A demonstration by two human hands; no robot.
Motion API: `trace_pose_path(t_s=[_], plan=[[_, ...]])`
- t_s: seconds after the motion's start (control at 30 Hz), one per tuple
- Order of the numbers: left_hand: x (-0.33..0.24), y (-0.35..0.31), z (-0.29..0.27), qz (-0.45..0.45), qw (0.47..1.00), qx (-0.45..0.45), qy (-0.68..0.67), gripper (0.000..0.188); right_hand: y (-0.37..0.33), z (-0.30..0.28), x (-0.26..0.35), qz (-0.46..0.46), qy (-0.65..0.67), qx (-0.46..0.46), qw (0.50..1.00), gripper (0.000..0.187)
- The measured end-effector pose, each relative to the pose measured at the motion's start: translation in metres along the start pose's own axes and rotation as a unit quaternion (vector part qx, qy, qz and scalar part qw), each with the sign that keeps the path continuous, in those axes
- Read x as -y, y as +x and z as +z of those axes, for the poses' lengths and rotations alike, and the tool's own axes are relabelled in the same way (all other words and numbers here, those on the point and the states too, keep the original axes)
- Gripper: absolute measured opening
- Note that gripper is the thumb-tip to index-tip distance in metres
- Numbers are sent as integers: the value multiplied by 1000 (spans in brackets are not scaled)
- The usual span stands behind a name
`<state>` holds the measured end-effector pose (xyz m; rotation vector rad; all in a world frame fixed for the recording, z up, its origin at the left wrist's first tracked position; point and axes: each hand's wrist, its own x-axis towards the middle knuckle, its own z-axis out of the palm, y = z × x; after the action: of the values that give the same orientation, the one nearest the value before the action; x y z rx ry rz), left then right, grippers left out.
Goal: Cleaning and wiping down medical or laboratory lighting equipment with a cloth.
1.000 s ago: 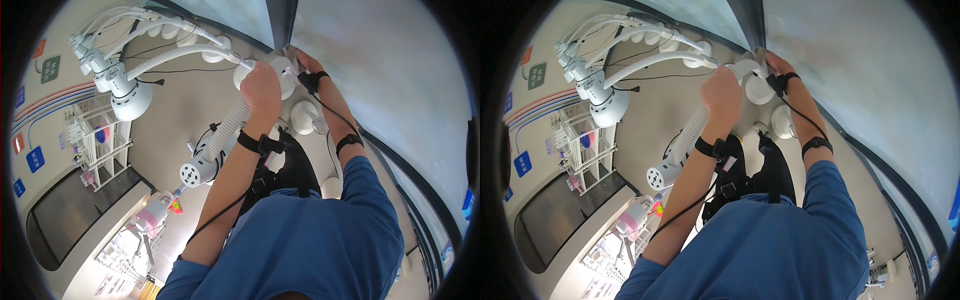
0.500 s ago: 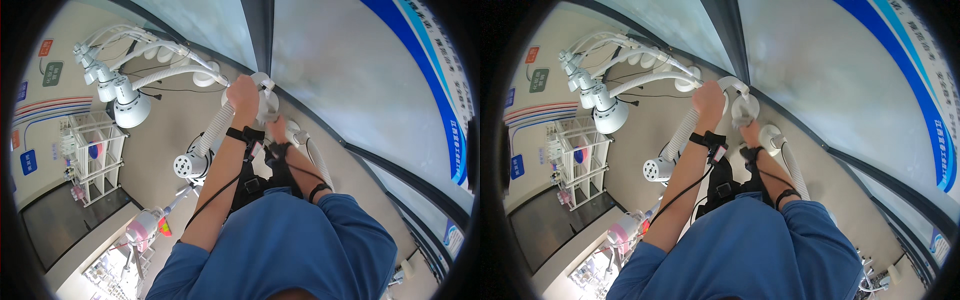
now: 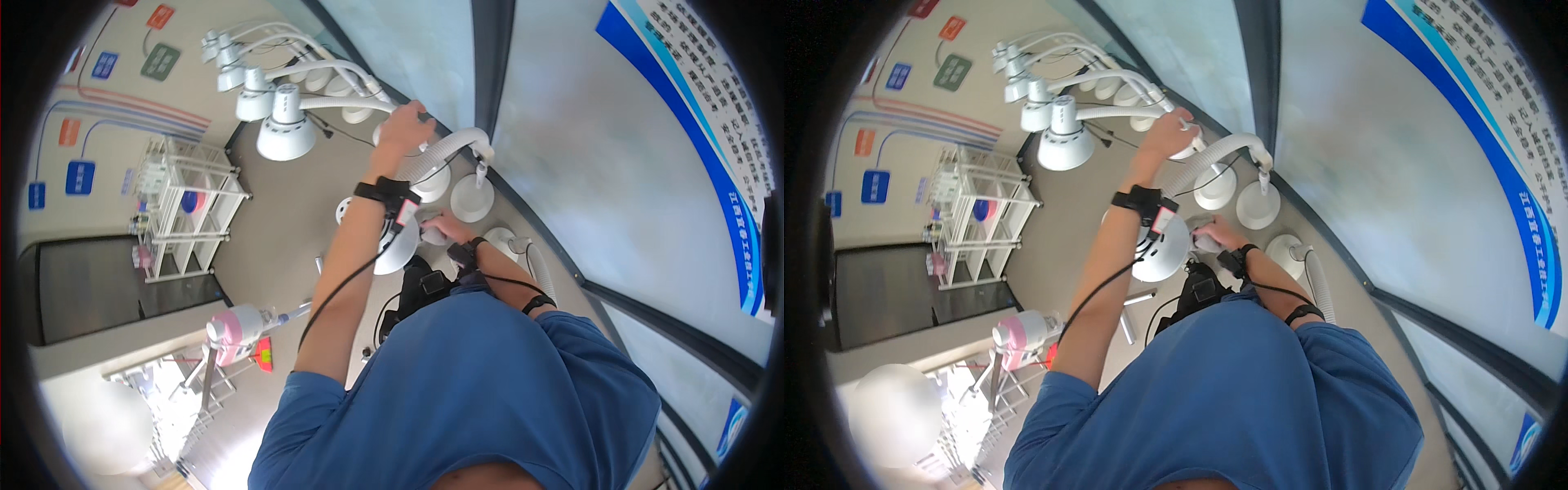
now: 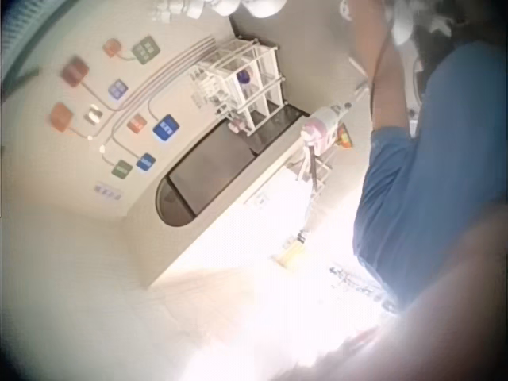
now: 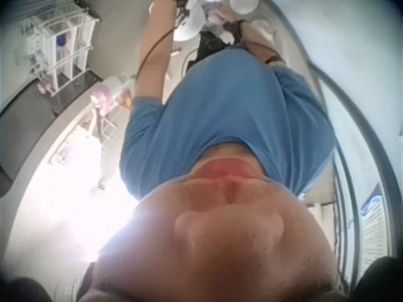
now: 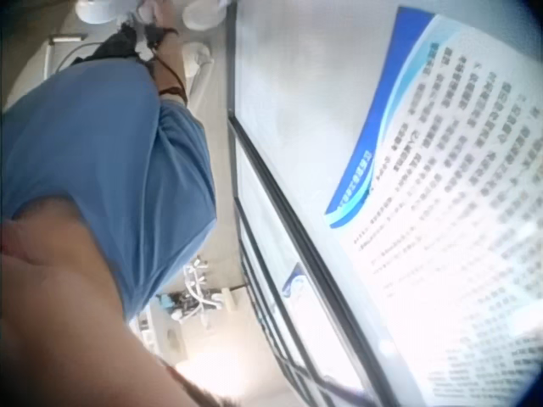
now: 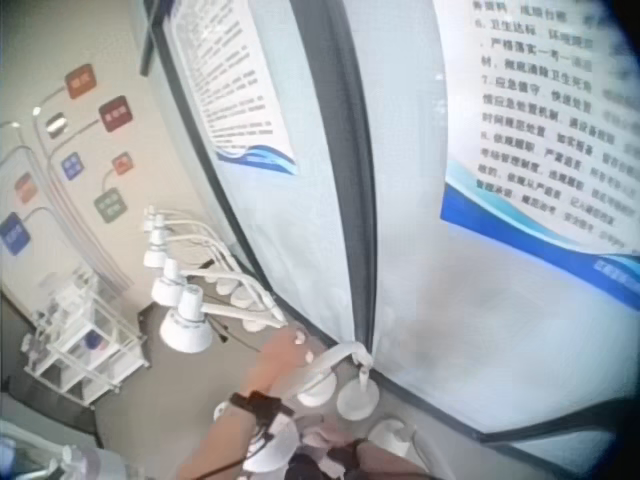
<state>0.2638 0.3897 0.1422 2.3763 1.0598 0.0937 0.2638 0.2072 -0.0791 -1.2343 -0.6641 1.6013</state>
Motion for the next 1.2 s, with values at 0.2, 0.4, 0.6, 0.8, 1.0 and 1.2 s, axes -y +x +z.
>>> trace_pose_path(t_s=[0.2,0.4,0.6,0.8,1.0,1.2], plan=[[125,-60,-76,-59,988,136,-50,54,14,26,29,19,251,37,967,25],[197,-163,-12,-198,924,150,-290,53,22,26,18,169,262,40,949,30],[176,-207,54,-15,922,-144,-359,44,17,33,27,211,344,59,913,36],[125,-209,25,-66,931,-116,-339,43,31,53,-27,-95,207,144,963,42],[177,-217,61,-28,943,-4,-332,36,-10,38,-42,-280,-54,-73,956,38],[81,-213,40,-244,840,133,-466,31,-62,20,7,101,334,25,937,27]])
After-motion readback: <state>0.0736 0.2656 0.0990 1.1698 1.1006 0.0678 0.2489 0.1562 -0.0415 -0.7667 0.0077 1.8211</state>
